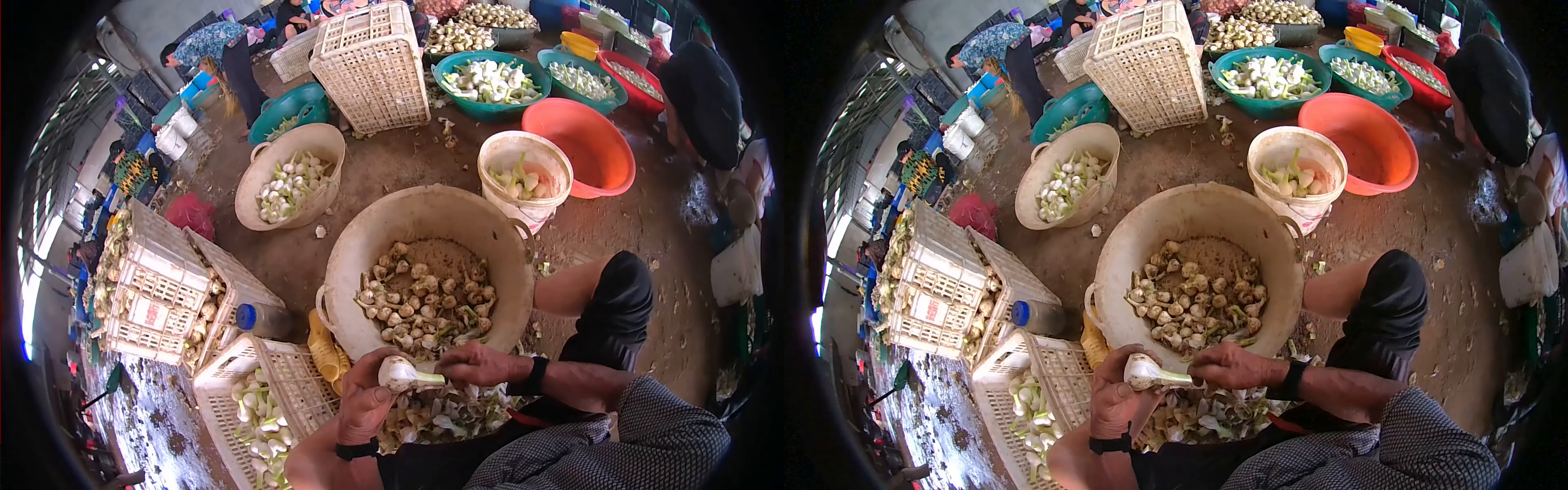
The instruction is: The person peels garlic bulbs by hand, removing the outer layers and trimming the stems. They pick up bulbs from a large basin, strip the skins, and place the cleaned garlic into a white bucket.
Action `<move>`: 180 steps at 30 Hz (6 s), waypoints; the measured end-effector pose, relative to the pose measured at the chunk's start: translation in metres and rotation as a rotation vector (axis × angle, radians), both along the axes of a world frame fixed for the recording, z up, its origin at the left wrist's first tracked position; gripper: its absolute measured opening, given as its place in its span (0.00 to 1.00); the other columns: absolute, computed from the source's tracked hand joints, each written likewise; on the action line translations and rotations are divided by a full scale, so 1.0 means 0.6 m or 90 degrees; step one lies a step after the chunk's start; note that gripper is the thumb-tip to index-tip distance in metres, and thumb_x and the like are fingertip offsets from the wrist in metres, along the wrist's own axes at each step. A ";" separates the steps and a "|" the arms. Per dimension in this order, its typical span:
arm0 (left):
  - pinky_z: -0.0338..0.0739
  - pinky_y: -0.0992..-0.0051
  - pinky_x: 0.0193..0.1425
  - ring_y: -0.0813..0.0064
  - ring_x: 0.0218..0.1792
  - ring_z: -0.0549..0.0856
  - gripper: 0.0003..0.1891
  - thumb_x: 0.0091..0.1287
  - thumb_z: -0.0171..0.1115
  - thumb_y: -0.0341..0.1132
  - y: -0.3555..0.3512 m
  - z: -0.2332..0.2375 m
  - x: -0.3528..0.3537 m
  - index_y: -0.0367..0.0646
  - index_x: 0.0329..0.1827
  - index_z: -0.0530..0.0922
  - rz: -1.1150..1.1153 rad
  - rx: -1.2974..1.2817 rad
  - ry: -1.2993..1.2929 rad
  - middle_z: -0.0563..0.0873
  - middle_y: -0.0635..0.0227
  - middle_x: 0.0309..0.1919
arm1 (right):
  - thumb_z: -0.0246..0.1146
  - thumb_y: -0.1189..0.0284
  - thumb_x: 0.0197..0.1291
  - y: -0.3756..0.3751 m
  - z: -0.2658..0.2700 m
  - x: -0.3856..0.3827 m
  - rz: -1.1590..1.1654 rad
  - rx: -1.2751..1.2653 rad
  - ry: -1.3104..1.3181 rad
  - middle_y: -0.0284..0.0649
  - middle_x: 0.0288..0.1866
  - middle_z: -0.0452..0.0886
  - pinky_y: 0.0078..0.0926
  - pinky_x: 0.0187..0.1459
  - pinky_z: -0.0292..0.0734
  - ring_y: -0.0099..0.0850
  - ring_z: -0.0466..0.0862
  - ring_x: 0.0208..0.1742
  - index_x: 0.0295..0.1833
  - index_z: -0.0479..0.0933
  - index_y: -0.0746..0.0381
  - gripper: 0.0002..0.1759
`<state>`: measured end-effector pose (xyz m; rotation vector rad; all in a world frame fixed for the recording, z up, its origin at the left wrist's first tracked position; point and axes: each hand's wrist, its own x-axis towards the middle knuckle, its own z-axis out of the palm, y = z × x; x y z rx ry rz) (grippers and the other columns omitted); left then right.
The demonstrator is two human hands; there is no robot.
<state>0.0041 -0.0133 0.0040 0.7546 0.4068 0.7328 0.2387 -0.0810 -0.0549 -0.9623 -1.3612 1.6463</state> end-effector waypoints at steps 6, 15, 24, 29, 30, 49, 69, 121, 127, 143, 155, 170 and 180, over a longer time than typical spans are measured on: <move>0.76 0.65 0.64 0.64 0.55 0.82 0.34 0.56 0.68 0.31 -0.001 -0.008 -0.001 0.27 0.66 0.68 -0.009 -0.002 0.051 0.82 0.53 0.53 | 0.58 0.67 0.69 0.005 0.046 0.012 0.023 0.125 -0.126 0.41 0.33 0.83 0.30 0.36 0.77 0.29 0.82 0.33 0.48 0.78 0.69 0.15; 0.77 0.64 0.62 0.61 0.55 0.83 0.35 0.55 0.68 0.34 -0.004 -0.017 0.006 0.27 0.65 0.68 -0.033 -0.015 0.092 0.82 0.51 0.52 | 0.57 0.69 0.66 0.001 0.029 0.018 0.048 0.211 -0.162 0.49 0.31 0.81 0.37 0.36 0.78 0.40 0.83 0.32 0.47 0.78 0.69 0.13; 0.78 0.61 0.61 0.57 0.54 0.83 0.35 0.56 0.68 0.36 -0.007 -0.021 0.008 0.27 0.66 0.68 -0.030 -0.044 0.078 0.81 0.46 0.52 | 0.54 0.63 0.73 -0.003 0.036 0.006 0.019 0.193 -0.075 0.39 0.25 0.80 0.30 0.31 0.75 0.27 0.80 0.28 0.45 0.77 0.69 0.17; 0.75 0.60 0.65 0.56 0.58 0.80 0.37 0.57 0.67 0.38 -0.009 -0.009 0.014 0.27 0.68 0.66 -0.029 -0.067 0.050 0.79 0.45 0.56 | 0.53 0.60 0.75 -0.002 0.063 0.025 0.079 -0.045 -0.003 0.34 0.23 0.80 0.24 0.29 0.75 0.22 0.80 0.25 0.41 0.78 0.66 0.19; 0.74 0.61 0.66 0.58 0.60 0.79 0.37 0.61 0.66 0.39 -0.006 -0.012 0.012 0.28 0.69 0.64 -0.049 -0.048 0.042 0.78 0.48 0.58 | 0.52 0.59 0.75 -0.002 0.065 0.024 0.078 -0.011 0.003 0.33 0.23 0.79 0.23 0.29 0.75 0.21 0.80 0.26 0.40 0.77 0.65 0.20; 0.71 0.76 0.62 0.77 0.55 0.79 0.27 0.69 0.62 0.38 -0.007 -0.039 0.020 0.32 0.68 0.71 -0.165 0.152 0.313 0.83 0.65 0.54 | 0.62 0.71 0.63 0.012 0.009 0.008 -0.151 0.334 -0.366 0.51 0.29 0.78 0.43 0.30 0.74 0.51 0.81 0.31 0.40 0.75 0.65 0.08; 0.71 0.68 0.69 0.69 0.63 0.77 0.31 0.53 0.63 0.21 -0.009 -0.006 0.014 0.37 0.64 0.72 -0.080 0.034 0.123 0.78 0.61 0.61 | 0.63 0.58 0.64 0.017 -0.062 0.021 0.068 0.300 -0.462 0.48 0.22 0.78 0.39 0.29 0.75 0.41 0.82 0.26 0.35 0.79 0.64 0.18; 0.79 0.70 0.59 0.69 0.54 0.82 0.27 0.57 0.62 0.17 -0.013 -0.019 0.027 0.36 0.63 0.70 -0.006 0.077 0.209 0.80 0.59 0.55 | 0.51 0.59 0.76 -0.007 0.035 0.017 0.033 -0.076 0.005 0.31 0.22 0.77 0.21 0.24 0.71 0.18 0.75 0.22 0.47 0.79 0.66 0.20; 0.77 0.74 0.60 0.73 0.56 0.80 0.30 0.63 0.62 0.23 -0.006 -0.038 0.027 0.34 0.70 0.66 -0.094 0.146 0.355 0.79 0.61 0.57 | 0.51 0.60 0.76 -0.001 0.050 0.014 -0.007 -0.009 -0.037 0.31 0.25 0.77 0.22 0.27 0.72 0.20 0.77 0.26 0.46 0.77 0.65 0.18; 0.71 0.76 0.62 0.74 0.59 0.76 0.37 0.52 0.60 0.20 -0.011 -0.018 0.042 0.35 0.71 0.64 -0.188 0.012 0.174 0.77 0.63 0.58 | 0.52 0.67 0.72 -0.006 0.031 0.006 0.078 0.067 -0.100 0.41 0.24 0.75 0.32 0.30 0.72 0.28 0.75 0.26 0.41 0.74 0.67 0.14; 0.72 0.80 0.59 0.80 0.54 0.79 0.31 0.54 0.52 0.15 -0.014 -0.012 0.037 0.39 0.65 0.71 -0.159 0.295 0.347 0.81 0.71 0.52 | 0.53 0.62 0.73 -0.014 0.061 0.009 0.132 -0.220 0.099 0.32 0.26 0.79 0.19 0.27 0.73 0.19 0.78 0.23 0.43 0.79 0.63 0.16; 0.78 0.66 0.62 0.66 0.55 0.83 0.33 0.50 0.62 0.16 -0.008 -0.010 0.006 0.42 0.64 0.71 -0.043 0.005 0.018 0.81 0.57 0.55 | 0.58 0.68 0.61 -0.005 -0.025 0.050 0.184 0.177 -0.319 0.43 0.27 0.78 0.38 0.28 0.75 0.39 0.81 0.27 0.42 0.76 0.66 0.11; 0.77 0.61 0.62 0.58 0.55 0.82 0.34 0.50 0.72 0.25 -0.005 -0.020 0.010 0.42 0.64 0.70 -0.019 -0.053 -0.066 0.81 0.53 0.55 | 0.60 0.60 0.69 -0.016 0.002 -0.006 0.165 0.067 -0.248 0.43 0.28 0.79 0.34 0.32 0.77 0.31 0.82 0.29 0.41 0.78 0.65 0.17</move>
